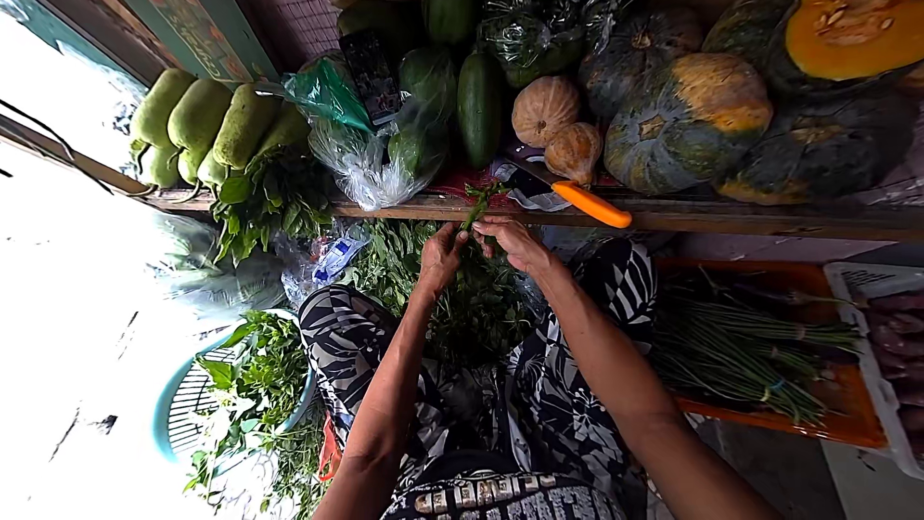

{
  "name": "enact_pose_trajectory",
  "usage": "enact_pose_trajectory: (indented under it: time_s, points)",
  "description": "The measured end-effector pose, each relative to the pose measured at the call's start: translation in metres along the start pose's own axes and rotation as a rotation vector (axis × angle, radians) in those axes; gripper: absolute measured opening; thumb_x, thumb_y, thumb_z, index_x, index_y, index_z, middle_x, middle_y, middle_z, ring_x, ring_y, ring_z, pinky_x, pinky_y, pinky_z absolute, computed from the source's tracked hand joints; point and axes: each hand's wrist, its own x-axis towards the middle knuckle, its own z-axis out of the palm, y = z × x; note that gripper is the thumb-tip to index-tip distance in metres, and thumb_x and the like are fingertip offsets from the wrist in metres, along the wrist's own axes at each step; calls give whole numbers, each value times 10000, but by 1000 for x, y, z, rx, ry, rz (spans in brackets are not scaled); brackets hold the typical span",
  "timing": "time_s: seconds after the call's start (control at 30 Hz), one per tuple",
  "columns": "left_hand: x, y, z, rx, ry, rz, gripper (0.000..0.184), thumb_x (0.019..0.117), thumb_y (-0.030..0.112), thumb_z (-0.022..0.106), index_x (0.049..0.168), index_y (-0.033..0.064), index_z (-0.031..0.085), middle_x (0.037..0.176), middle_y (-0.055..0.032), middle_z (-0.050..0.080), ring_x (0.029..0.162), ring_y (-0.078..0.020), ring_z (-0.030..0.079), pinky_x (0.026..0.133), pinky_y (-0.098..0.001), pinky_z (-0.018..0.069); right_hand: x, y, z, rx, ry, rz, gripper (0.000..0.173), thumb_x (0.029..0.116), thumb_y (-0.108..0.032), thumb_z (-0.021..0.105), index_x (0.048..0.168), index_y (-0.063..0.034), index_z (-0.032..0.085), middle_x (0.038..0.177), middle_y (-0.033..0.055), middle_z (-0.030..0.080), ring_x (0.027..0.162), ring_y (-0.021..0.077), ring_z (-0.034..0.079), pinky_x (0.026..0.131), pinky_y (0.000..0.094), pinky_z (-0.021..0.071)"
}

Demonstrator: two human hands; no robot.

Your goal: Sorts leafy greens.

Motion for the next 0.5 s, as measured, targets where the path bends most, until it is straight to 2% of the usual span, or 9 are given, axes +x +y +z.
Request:
enact_pose_trajectory:
  time_s: [0.1, 0.2, 0.3, 0.4, 0.5]
  points:
    - [-3, -2, 4, 137, 74, 59, 330, 1089, 289, 503, 1271, 47, 636, 1024, -211, 694, 880, -378, 679, 789, -585, 527, 0, -2, -1, 255, -70, 156, 276, 1105, -156, 390, 895, -91, 558, 648, -41, 500, 486, 42, 459, 474, 183, 428]
    - [-11, 1, 3, 186, 116, 76, 316, 1089, 293, 504, 1277, 75, 634, 1089, -187, 698, 929, -379, 687, 806, -591, 539, 4, 3, -5, 358, -138, 143, 310, 1101, -152, 369, 869, -108, 570, 630, -51, 502, 485, 39, 465, 479, 182, 434]
    - [-7, 16, -2, 201, 141, 117, 320, 1091, 266, 501, 1308, 67, 625, 1130, -201, 691, 955, -394, 686, 826, -589, 538, 4, 7, -3, 444, -199, -2, 316, 1089, -115, 350, 880, -116, 587, 656, -61, 520, 520, 27, 488, 518, 172, 451]
    - [1, 24, -1, 249, 181, 186, 294, 1086, 194, 502, 1308, 34, 609, 1083, -229, 691, 914, -411, 693, 790, -585, 546, 3, 9, 0, 461, -229, -174, 339, 1049, -69, 319, 869, -130, 600, 649, -76, 543, 545, 17, 510, 554, 177, 466]
    - [12, 24, 2, 293, 239, 246, 250, 1060, 99, 519, 1237, -30, 639, 1055, -256, 699, 911, -437, 706, 776, -595, 552, 4, 11, -3, 210, -240, -385, 299, 1005, -35, 380, 868, -145, 621, 693, -118, 584, 597, -27, 539, 598, 149, 483]
